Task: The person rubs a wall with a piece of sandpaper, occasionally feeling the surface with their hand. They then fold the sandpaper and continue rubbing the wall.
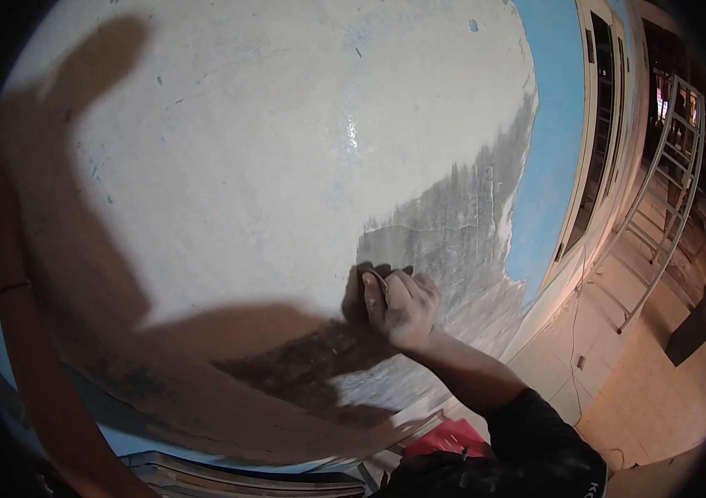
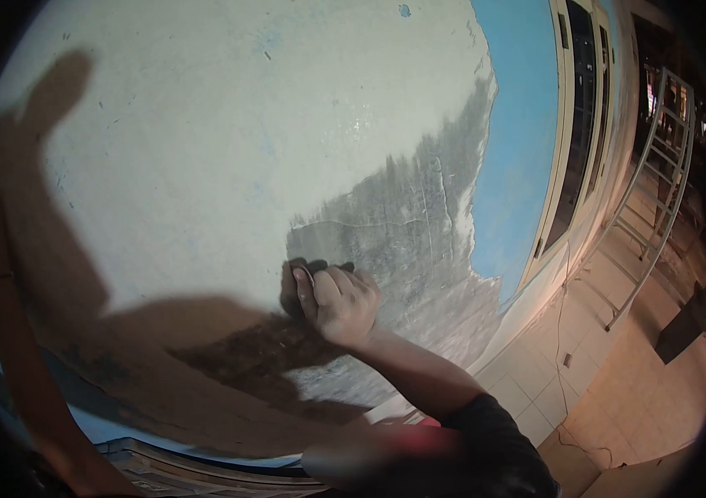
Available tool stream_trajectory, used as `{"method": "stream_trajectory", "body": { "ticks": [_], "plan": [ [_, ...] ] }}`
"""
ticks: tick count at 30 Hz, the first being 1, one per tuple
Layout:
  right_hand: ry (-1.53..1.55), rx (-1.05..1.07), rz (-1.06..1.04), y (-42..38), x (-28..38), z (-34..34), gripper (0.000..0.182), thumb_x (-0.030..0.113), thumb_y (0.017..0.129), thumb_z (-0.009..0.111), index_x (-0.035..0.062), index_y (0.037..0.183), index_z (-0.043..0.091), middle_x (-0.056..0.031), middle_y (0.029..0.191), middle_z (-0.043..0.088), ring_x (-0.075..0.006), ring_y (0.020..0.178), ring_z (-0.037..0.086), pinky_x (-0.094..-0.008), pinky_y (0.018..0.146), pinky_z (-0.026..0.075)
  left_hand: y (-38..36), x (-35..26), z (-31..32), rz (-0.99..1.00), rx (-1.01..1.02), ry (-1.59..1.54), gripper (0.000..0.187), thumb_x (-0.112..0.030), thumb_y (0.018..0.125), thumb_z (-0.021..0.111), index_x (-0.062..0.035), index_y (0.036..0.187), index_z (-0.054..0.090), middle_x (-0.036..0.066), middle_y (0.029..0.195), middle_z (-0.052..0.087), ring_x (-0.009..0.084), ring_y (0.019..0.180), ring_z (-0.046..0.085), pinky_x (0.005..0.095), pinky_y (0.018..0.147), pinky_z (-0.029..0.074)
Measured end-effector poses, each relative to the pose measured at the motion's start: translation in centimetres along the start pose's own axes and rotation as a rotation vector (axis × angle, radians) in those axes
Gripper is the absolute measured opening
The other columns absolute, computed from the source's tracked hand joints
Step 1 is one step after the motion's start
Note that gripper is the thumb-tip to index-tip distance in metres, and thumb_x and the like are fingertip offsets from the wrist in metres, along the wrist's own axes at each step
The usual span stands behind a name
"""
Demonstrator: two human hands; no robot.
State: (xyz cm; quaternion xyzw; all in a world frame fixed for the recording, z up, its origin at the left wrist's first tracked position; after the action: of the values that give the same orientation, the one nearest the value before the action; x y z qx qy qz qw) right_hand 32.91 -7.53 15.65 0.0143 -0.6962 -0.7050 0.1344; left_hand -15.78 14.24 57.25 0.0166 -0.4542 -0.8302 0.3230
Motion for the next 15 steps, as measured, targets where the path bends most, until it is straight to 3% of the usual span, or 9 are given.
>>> {"method": "stream_trajectory", "body": {
  "ticks": [4,8,10,15],
  "plan": [
    [-0.017,-0.099,0.017,3.6,-0.7,0.2,0.03,0.012,0.079,0.063,0.0119,0.057,0.042,-0.0029,0.049,0.045,-0.0185,0.038,0.044,-0.0299,0.04,0.035,2.0,-0.7,-3.3,-0.057,0.113,-0.042,0.046,-0.034,0.097,0.029,0.0017,0.11,0.054,0.021,0.103,0.06,0.0349,0.088,0.059,0.0404,0.076,0.047],
    [0.036,-0.029,0.017,0.8,-0.4,0.3,0.031,0.012,0.079,0.063,0.0116,0.057,0.041,-0.0029,0.049,0.045,-0.0184,0.037,0.042,-0.0294,0.04,0.034,-0.4,1.2,1.3,-0.084,0.267,-0.154,0.048,-0.037,0.097,0.028,0.0009,0.113,0.053,0.021,0.107,0.059,0.0349,0.092,0.058,0.0409,0.079,0.046],
    [0.088,0.027,-0.011,-1.0,-0.2,0.5,0.031,0.013,0.079,0.063,0.0116,0.057,0.041,-0.0027,0.048,0.044,-0.0182,0.037,0.042,-0.0293,0.04,0.033,-0.6,1.3,0.7,-0.119,0.296,-0.181,0.05,-0.039,0.096,0.027,0.0005,0.115,0.052,0.02,0.11,0.057,0.0346,0.094,0.058,0.0412,0.081,0.045],
    [0.018,-0.06,-0.043,2.2,-0.9,0.4,0.032,0.013,0.079,0.063,0.0107,0.057,0.041,-0.0034,0.049,0.043,-0.0181,0.038,0.042,-0.0296,0.039,0.032,1.1,0.0,-3.4,-0.227,0.211,-0.174,0.057,-0.046,0.095,0.024,-0.0007,0.121,0.047,0.019,0.118,0.053,0.0335,0.103,0.055,0.0422,0.088,0.042]
  ]
}}
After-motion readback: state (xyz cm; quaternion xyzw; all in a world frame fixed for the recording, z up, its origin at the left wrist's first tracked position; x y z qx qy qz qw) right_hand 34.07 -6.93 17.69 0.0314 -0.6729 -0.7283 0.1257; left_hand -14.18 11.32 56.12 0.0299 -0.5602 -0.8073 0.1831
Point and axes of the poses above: each hand's wrist, its own y-axis towards the middle knuckle, its own z-axis out of the palm, x = y × z, the point moved 6 cm from there along y, towards the middle knuckle
